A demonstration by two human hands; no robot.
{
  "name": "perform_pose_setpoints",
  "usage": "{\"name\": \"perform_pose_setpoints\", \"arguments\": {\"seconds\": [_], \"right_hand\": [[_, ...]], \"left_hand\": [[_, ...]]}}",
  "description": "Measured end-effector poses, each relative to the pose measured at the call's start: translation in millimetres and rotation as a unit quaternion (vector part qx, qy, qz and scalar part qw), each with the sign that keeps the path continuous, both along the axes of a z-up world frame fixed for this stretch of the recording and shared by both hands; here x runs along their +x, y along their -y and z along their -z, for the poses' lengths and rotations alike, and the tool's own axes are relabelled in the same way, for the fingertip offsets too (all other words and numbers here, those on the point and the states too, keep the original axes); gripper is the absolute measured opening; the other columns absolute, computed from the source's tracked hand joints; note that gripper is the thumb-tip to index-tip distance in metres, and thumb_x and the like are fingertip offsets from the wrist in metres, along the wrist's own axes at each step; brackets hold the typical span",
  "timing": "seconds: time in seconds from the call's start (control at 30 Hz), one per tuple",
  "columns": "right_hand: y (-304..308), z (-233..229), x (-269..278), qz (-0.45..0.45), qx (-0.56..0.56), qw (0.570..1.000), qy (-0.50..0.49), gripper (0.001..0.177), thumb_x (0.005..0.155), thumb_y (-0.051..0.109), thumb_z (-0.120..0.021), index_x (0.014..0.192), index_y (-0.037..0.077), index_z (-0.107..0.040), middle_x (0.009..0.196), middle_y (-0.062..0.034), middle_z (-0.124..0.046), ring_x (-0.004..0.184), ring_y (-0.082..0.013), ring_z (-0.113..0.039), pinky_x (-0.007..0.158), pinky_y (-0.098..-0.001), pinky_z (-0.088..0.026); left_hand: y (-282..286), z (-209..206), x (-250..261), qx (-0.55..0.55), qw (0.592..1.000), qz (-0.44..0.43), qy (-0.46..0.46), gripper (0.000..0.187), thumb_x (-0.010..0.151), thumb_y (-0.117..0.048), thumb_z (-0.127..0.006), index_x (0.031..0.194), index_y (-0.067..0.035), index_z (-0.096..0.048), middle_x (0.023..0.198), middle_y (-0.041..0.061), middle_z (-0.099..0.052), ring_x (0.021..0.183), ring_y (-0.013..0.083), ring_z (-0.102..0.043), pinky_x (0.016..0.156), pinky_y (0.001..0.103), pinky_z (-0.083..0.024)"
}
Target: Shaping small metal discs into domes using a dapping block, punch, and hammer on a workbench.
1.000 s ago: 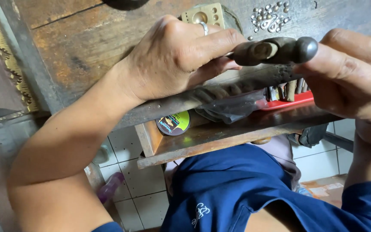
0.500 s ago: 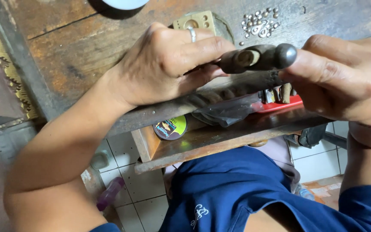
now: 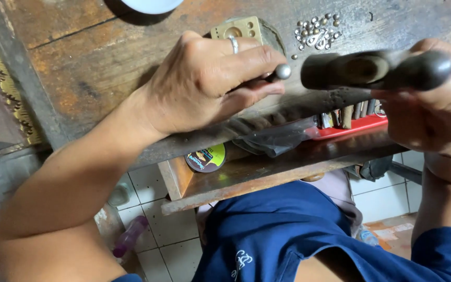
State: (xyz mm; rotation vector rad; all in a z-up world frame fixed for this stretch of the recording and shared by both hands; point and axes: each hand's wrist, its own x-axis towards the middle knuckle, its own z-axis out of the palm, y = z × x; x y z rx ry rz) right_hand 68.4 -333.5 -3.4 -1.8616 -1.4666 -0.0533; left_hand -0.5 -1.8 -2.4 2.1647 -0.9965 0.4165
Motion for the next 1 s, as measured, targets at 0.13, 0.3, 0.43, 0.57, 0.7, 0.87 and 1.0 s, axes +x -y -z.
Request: {"name": "perform_pose_setpoints", "arguments": {"seconds": [0.13,0.3,0.43,0.57,0.7,0.87,1.0], "right_hand": [[-1,-12,-2,0.046,-0.112,0.990,0.079,0.038,0.107,-0.018,-0.063,0.138,0.005,-0.066,0.087,-0.0151,-0.056,0.060,-0.0275,-0.039,0.060,-0.0421,-0.030],[11,19,2,0.030,0.020,0.999,-0.008,0.017,0.105,-0.007,-0.054,0.093,-0.005,-0.066,0.083,-0.0255,-0.047,0.063,-0.0296,-0.043,0.058,-0.0413,-0.030],[4,-2,-4,0.036,-0.066,0.997,-0.001,0.021,0.117,-0.017,-0.068,0.136,-0.010,-0.062,0.092,-0.0217,-0.053,0.076,-0.0338,-0.045,0.071,-0.0447,-0.038],[32,40,10,0.054,-0.014,0.998,0.021,0.027,0.117,-0.017,-0.061,0.136,-0.032,-0.072,0.096,-0.0303,-0.040,0.081,-0.0424,-0.038,0.079,-0.0530,-0.030],[22,43,16,-0.079,0.031,0.996,0.003,0.023,0.105,-0.023,-0.050,0.127,-0.024,-0.057,0.133,-0.0407,-0.062,0.099,-0.0453,-0.061,0.088,-0.0530,-0.045],[50,58,11,0.133,0.067,0.658,-0.738,0.051,0.099,0.050,-0.068,0.138,0.023,-0.050,0.074,0.0186,-0.040,0.051,0.0094,-0.031,0.034,-0.0075,-0.019],[92,117,35,-0.023,0.165,0.435,-0.885,0.009,0.111,0.014,-0.052,0.103,0.011,-0.056,0.074,0.0062,-0.050,0.053,-0.0026,-0.049,0.038,-0.0147,-0.036]], "left_hand": [[0,5,0,0.022,1.000,-0.008,-0.016,0.023,0.116,-0.020,-0.053,0.126,-0.004,-0.066,0.095,0.009,-0.068,0.081,0.0300,-0.070,0.053,0.040,-0.043],[-1,-4,5,-0.001,1.000,0.016,0.009,0.025,0.116,-0.018,-0.058,0.116,0.006,-0.068,0.099,0.014,-0.073,0.081,0.0281,-0.073,0.060,0.037,-0.050],[-3,-1,8,-0.037,0.995,0.087,-0.045,0.036,0.120,-0.018,-0.046,0.113,0.010,-0.066,0.090,0.017,-0.062,0.076,0.0312,-0.060,0.068,0.042,-0.042],[-11,5,4,0.021,0.998,0.039,-0.039,0.030,0.125,-0.022,-0.060,0.106,0.002,-0.058,0.094,0.013,-0.060,0.082,0.0291,-0.058,0.072,0.041,-0.042],[-11,10,4,0.021,0.998,0.055,-0.007,0.029,0.126,-0.023,-0.059,0.117,0.005,-0.064,0.097,0.014,-0.066,0.085,0.0300,-0.063,0.072,0.041,-0.046],[-12,20,3,0.030,0.999,0.021,0.008,0.022,0.123,-0.014,-0.075,0.134,0.003,-0.067,0.100,0.010,-0.071,0.089,0.0263,-0.066,0.079,0.038,-0.050],[-5,8,2,0.021,0.999,0.045,0.011,0.012,0.121,-0.005,-0.074,0.126,0.005,-0.070,0.096,0.011,-0.066,0.082,0.0267,-0.063,0.070,0.039,-0.047]]}}
